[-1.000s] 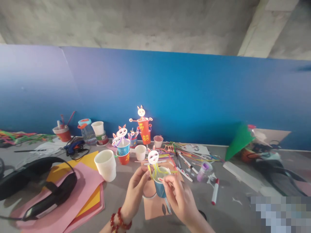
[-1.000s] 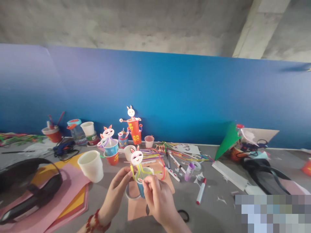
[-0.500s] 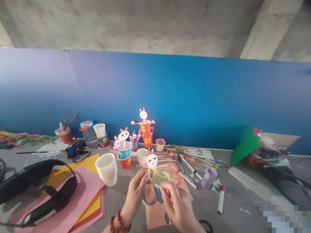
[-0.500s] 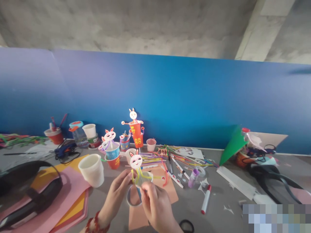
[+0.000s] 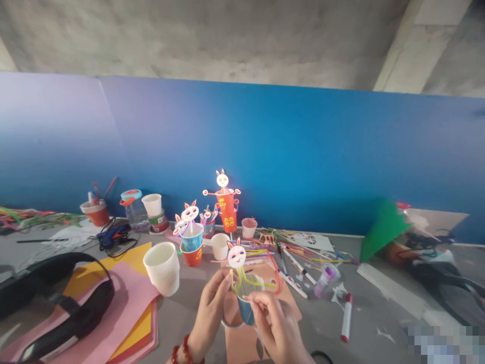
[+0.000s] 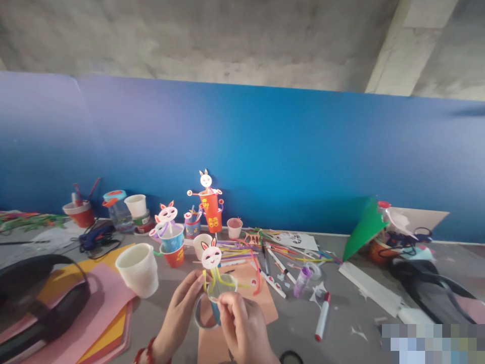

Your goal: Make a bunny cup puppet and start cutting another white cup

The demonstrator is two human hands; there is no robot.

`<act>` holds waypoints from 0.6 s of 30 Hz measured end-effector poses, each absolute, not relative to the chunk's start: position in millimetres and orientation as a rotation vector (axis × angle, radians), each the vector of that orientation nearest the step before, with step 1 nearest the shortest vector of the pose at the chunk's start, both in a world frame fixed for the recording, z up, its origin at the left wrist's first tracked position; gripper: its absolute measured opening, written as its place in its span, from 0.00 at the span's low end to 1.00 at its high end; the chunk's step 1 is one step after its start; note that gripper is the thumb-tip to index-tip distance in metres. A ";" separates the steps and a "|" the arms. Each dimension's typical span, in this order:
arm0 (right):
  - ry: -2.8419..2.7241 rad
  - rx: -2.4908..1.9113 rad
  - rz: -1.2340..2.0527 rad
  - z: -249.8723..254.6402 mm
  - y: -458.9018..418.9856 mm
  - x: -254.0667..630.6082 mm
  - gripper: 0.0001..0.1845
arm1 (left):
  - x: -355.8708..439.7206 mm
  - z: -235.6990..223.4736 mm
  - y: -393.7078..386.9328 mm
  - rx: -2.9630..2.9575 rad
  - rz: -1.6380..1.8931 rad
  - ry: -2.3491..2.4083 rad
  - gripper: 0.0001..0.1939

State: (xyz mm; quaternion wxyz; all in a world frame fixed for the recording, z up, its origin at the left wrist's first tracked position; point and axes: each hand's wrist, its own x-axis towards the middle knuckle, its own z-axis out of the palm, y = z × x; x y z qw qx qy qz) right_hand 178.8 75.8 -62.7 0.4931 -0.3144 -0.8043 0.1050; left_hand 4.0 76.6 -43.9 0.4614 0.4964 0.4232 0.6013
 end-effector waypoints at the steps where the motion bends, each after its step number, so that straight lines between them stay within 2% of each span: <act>1: -1.945 -0.766 0.265 -64.1 76.1 179.4 0.08 | 3.5 -46.6 77.8 1.205 1.473 1.016 0.12; 7: -1.946 -0.774 0.320 -64.2 73.7 183.9 0.08 | 2.2 -55.9 81.1 1.127 1.450 0.910 0.12; 18: -1.889 -0.833 0.455 -46.4 64.0 176.3 0.06 | 9.9 -45.8 73.1 1.137 1.510 0.880 0.11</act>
